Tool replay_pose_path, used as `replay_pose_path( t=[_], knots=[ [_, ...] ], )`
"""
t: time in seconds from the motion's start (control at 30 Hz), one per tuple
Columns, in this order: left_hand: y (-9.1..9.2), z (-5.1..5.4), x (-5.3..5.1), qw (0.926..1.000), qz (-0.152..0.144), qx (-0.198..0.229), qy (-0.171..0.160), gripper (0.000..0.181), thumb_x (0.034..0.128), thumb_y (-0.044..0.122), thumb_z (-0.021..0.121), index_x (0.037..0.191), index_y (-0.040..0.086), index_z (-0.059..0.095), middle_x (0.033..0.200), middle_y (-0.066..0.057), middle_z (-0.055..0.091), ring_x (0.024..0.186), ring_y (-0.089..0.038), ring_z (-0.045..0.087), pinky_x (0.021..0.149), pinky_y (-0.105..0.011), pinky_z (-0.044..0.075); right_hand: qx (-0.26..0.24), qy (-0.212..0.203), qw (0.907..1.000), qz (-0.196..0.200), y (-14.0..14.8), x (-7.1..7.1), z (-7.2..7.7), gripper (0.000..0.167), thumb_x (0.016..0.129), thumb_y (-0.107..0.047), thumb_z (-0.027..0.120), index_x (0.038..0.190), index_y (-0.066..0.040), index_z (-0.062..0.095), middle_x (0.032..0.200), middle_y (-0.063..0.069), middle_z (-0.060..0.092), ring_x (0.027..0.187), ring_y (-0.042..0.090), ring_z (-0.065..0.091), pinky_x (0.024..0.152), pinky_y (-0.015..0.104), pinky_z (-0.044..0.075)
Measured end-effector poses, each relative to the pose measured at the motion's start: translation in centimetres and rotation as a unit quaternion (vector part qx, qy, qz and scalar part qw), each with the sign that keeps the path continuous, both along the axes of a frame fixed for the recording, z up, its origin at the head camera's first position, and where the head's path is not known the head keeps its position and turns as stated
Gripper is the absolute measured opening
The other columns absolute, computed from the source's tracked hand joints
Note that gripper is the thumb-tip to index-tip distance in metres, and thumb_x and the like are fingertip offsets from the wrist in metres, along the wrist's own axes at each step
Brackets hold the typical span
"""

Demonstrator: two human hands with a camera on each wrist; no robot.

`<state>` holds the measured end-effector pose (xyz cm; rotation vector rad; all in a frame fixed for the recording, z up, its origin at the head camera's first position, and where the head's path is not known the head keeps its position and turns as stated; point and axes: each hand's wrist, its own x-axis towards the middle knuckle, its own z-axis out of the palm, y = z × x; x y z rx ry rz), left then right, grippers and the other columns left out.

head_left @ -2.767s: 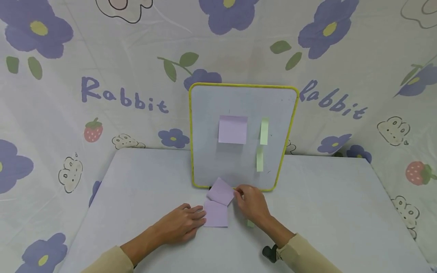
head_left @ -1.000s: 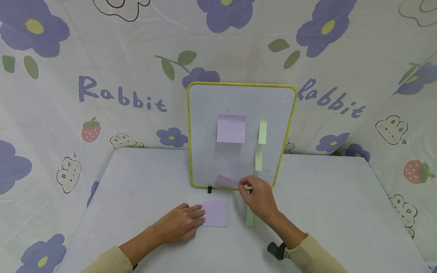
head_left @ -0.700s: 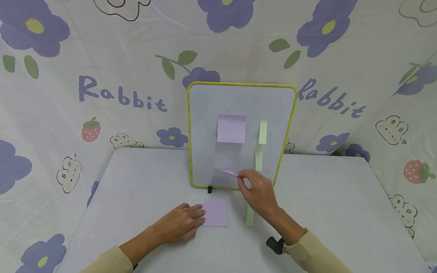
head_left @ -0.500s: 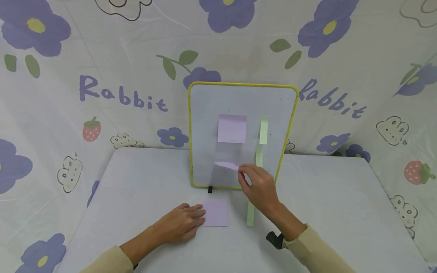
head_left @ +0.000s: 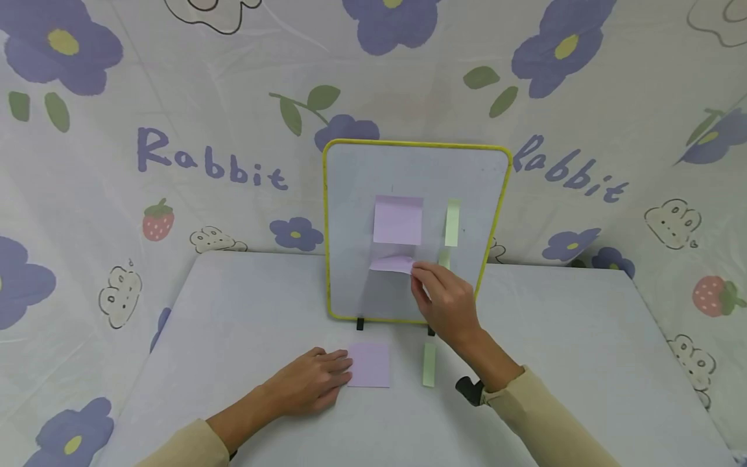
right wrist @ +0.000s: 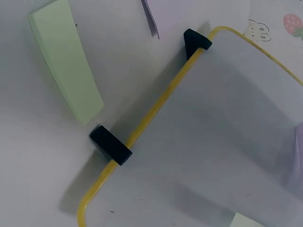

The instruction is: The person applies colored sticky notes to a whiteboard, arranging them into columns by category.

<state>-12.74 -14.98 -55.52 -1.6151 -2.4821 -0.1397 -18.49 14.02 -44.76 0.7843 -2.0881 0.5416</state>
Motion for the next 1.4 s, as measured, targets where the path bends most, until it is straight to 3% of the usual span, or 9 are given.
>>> replay_pose_path(
  t=[0.5,0.8,1.03,1.23,1.4],
  knots=[
    [0.0,-0.2,0.0,1.0000,-0.002,0.005,0.006,0.029,0.0906,0.022,0.066,0.117,0.012,0.074,0.126,-0.007,0.068,0.123,-0.023,0.060,0.088,-0.038,0.052,-0.007,0.020,0.9998,0.005,-0.2,-0.1,-0.3,0.016,0.076,0.008,0.077,0.091,0.007,0.073,0.092,0.018,0.072,0.079,0.030,0.072,0.068,0.038,0.059],
    [0.1,-0.2,0.0,1.0000,0.001,-0.002,0.006,0.029,0.0912,0.023,0.066,0.117,0.012,0.074,0.125,-0.007,0.068,0.122,-0.024,0.061,0.088,-0.038,0.053,0.026,0.003,0.9996,-0.012,-0.1,-0.4,-1.8,0.016,0.078,0.005,0.078,0.093,0.006,0.072,0.094,0.017,0.072,0.081,0.028,0.072,0.069,0.036,0.059],
    [0.3,0.0,-0.1,0.9998,0.007,0.010,-0.015,0.023,0.0909,0.021,0.066,0.111,0.013,0.074,0.122,-0.006,0.069,0.120,-0.025,0.061,0.090,-0.040,0.052,0.032,-0.017,0.9991,-0.021,0.1,-0.4,-2.3,0.018,0.077,0.003,0.080,0.093,0.005,0.073,0.094,0.016,0.072,0.081,0.028,0.073,0.069,0.036,0.059],
    [0.9,1.4,-1.1,0.9976,0.021,0.057,-0.034,0.018,0.0880,0.013,0.068,0.105,0.012,0.075,0.113,-0.004,0.071,0.113,-0.022,0.064,0.087,-0.038,0.052,0.043,-0.032,0.9982,-0.028,0.1,-0.4,-2.6,0.019,0.077,0.002,0.081,0.094,0.004,0.073,0.095,0.016,0.072,0.082,0.028,0.073,0.070,0.036,0.059],
    [1.3,4.0,-2.6,0.9930,0.044,0.110,-0.002,0.028,0.0819,0.003,0.069,0.109,0.009,0.074,0.114,-0.004,0.071,0.107,-0.020,0.066,0.086,-0.037,0.052,0.044,-0.033,0.9981,-0.027,0.2,-0.5,-2.9,0.018,0.077,0.002,0.080,0.094,0.004,0.073,0.094,0.017,0.072,0.081,0.029,0.073,0.069,0.036,0.059]
  ],
)
